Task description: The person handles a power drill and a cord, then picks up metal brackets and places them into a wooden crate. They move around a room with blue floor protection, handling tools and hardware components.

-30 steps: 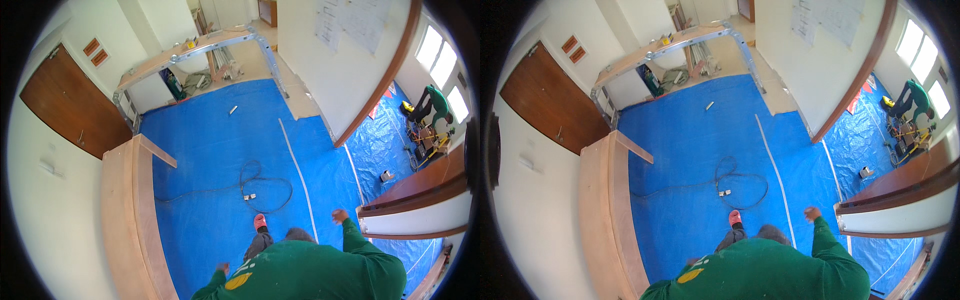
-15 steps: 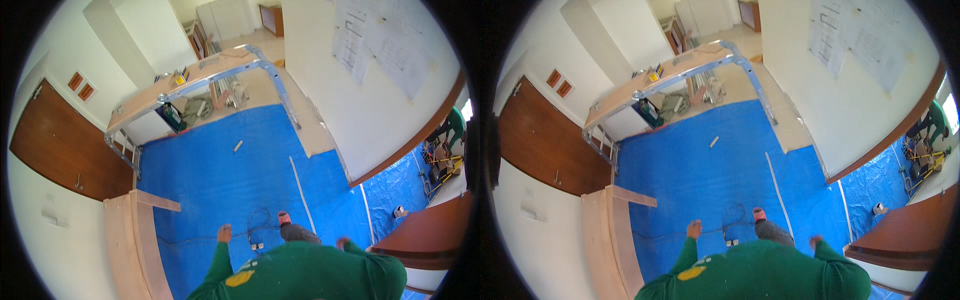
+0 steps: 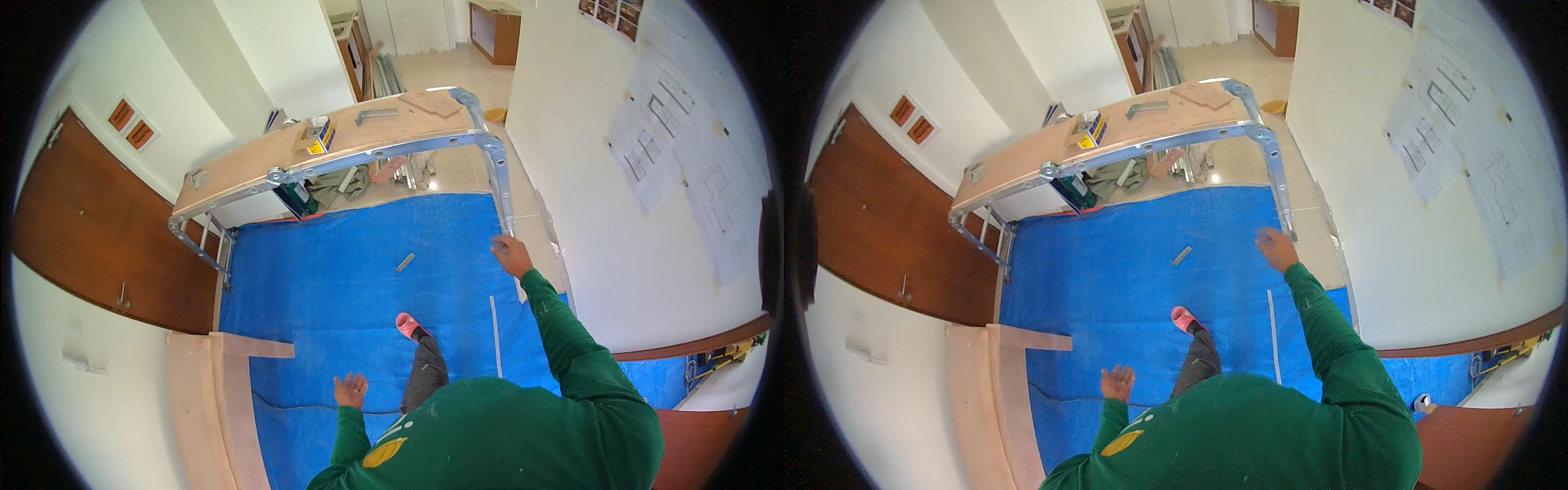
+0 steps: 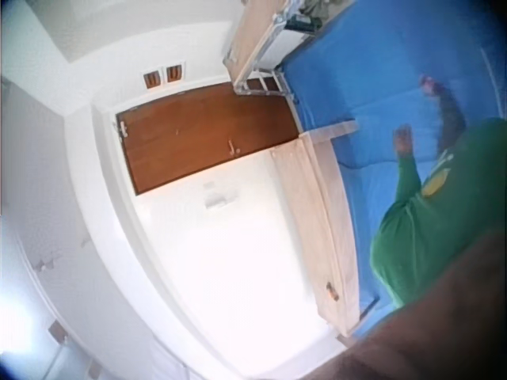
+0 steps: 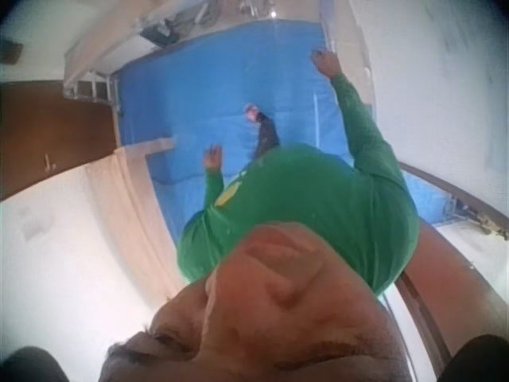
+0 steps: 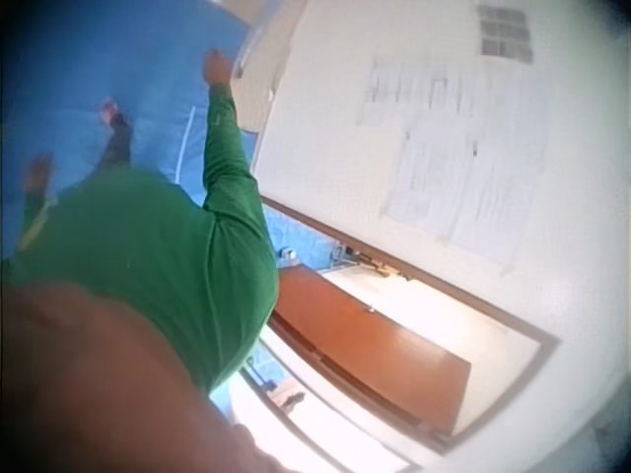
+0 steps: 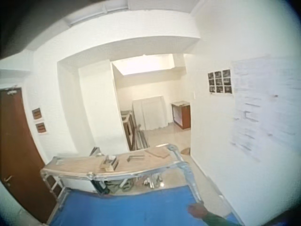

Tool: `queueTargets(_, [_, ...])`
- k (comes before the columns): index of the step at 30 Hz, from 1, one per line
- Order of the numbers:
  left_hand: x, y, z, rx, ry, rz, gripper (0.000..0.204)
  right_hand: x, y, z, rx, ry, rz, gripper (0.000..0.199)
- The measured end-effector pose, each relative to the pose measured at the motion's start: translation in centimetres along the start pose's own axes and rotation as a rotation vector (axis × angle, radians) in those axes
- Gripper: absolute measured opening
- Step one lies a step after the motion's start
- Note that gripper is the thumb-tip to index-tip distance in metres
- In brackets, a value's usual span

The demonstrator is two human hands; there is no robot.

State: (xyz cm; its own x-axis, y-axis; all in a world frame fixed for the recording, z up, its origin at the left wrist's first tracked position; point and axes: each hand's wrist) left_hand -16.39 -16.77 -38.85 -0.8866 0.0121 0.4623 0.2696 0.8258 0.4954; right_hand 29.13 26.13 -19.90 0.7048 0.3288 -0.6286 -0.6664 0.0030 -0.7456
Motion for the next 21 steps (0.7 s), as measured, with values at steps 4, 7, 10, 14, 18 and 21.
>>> queueTargets(4, [5.8,10.5,12.1,-0.142,0.016,-0.024,0.072,-3.4,5.0,12.8,0.071,-0.048,0.083,0.024])
queueTargets(7, [7.5,13.0,16.2,-0.063,0.063,0.091,0.068,-5.9,7.6,23.5,0.016,-0.052,-0.178,0.024])
queueTargets(10, [9.7,27.4,18.3,-0.162,0.121,0.223,0.061,-2.4,9.4,36.9,0.219,-0.174,-0.154,0.026])
queueTargets(14, [14.5,36.0,17.6,-0.178,0.209,0.351,0.052,-2.4,14.7,52.6,0.198,-0.194,-0.192,0.033])
queueTargets(18, [17.1,43.7,18.8,-0.182,0.278,0.23,0.051,1.9,17.0,62.1,0.183,-0.305,-0.461,0.028])
queueTargets(21, [21.6,47.6,18.7,-0.105,0.379,0.144,0.051,-1.8,20.5,61.4,-0.074,-0.168,-0.51,0.024])
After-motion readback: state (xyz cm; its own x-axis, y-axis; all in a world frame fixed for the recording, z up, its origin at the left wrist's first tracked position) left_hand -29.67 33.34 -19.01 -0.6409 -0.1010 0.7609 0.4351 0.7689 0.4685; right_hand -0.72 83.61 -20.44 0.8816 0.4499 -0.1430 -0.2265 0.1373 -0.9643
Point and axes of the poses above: each hand's wrist, its own z-axis towards the middle knuckle, its own y-axis out of the palm, x = y × z, and after that the axes turned 9 degrees about -z, right-handed
